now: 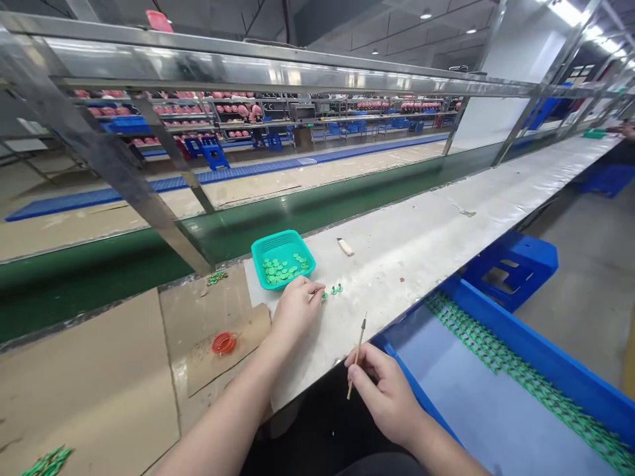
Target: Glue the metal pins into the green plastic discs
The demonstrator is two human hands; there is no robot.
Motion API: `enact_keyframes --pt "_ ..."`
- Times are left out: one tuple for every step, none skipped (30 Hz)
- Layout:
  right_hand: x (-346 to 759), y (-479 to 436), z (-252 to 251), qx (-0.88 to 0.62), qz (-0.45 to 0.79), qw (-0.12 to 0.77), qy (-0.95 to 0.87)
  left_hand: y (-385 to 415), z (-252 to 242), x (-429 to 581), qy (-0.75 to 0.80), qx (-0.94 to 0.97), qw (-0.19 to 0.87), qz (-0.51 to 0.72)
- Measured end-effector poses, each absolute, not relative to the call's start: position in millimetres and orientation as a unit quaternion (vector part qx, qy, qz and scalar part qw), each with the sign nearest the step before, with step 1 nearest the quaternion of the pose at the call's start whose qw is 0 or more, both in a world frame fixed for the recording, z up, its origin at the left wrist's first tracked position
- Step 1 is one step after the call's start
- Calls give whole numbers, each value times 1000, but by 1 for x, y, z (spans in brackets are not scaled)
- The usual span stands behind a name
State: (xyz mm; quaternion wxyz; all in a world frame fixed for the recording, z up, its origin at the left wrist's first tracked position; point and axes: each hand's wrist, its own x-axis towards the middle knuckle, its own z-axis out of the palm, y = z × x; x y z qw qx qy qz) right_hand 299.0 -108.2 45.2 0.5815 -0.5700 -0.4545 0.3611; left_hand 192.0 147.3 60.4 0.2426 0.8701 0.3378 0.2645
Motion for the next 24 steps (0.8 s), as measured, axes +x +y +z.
enact_keyframes --pt "301 -110 44 -571 361 583 -452 151 57 197 338 873 237 260" --pt "303 -112 44 -572 361 584 -450 153 54 199 339 875 233 256" --pt "304 -113 43 -573 361 584 -448 155 52 200 340 876 231 253" --pt "305 -114 43 -573 361 584 -447 155 50 201 340 877 229 251" --pt "306 -114 43 -573 362 584 -447 155 49 201 340 877 229 249" --pt "307 -114 43 -574 363 583 -446 154 48 201 340 878 230 248" --pt "308 -113 43 -574 364 583 -445 153 48 201 341 877 232 247" --pt "309 -112 44 -574 365 582 -445 152 48 201 341 876 235 248" --pt "310 -111 44 -574 367 581 -445 150 48 202 342 874 240 248" --pt "311 -110 44 -574 368 581 -445 149 48 202 343 872 247 249" --pt "312 -109 44 -574 369 580 -444 147 49 201 344 868 256 249" --pt "312 -108 44 -574 371 579 -444 145 50 201 345 864 267 250" --pt "312 -107 44 -574 374 578 -443 142 51 199 347 859 281 251" --pt "312 -106 44 -574 377 577 -443 139 54 196 349 852 297 252" --pt "311 -105 44 -573 380 576 -442 134 57 193 351 844 317 254" --pt "310 -104 45 -573 384 574 -442 128 60 188 354 833 339 256" --pt "309 -104 46 -572 388 571 -442 121 65 183 356 821 366 257" --pt "306 -103 47 -571 393 568 -444 112 70 176 356 807 397 254" --pt "304 -102 50 -569 399 563 -447 101 75 168 353 792 432 248" --pt "300 -102 52 -566 406 557 -451 90 80 160 347 776 470 237" --pt "296 -101 55 -563 414 551 -457 78 85 152 340 759 509 224" --pt "292 -100 57 -558 423 543 -463 66 89 143 334 739 543 216" --pt "286 -99 59 -553 432 535 -471 54 92 135 332 719 573 212" --pt "280 -98 60 -547 440 527 -478 44 94 127 335 695 599 214"
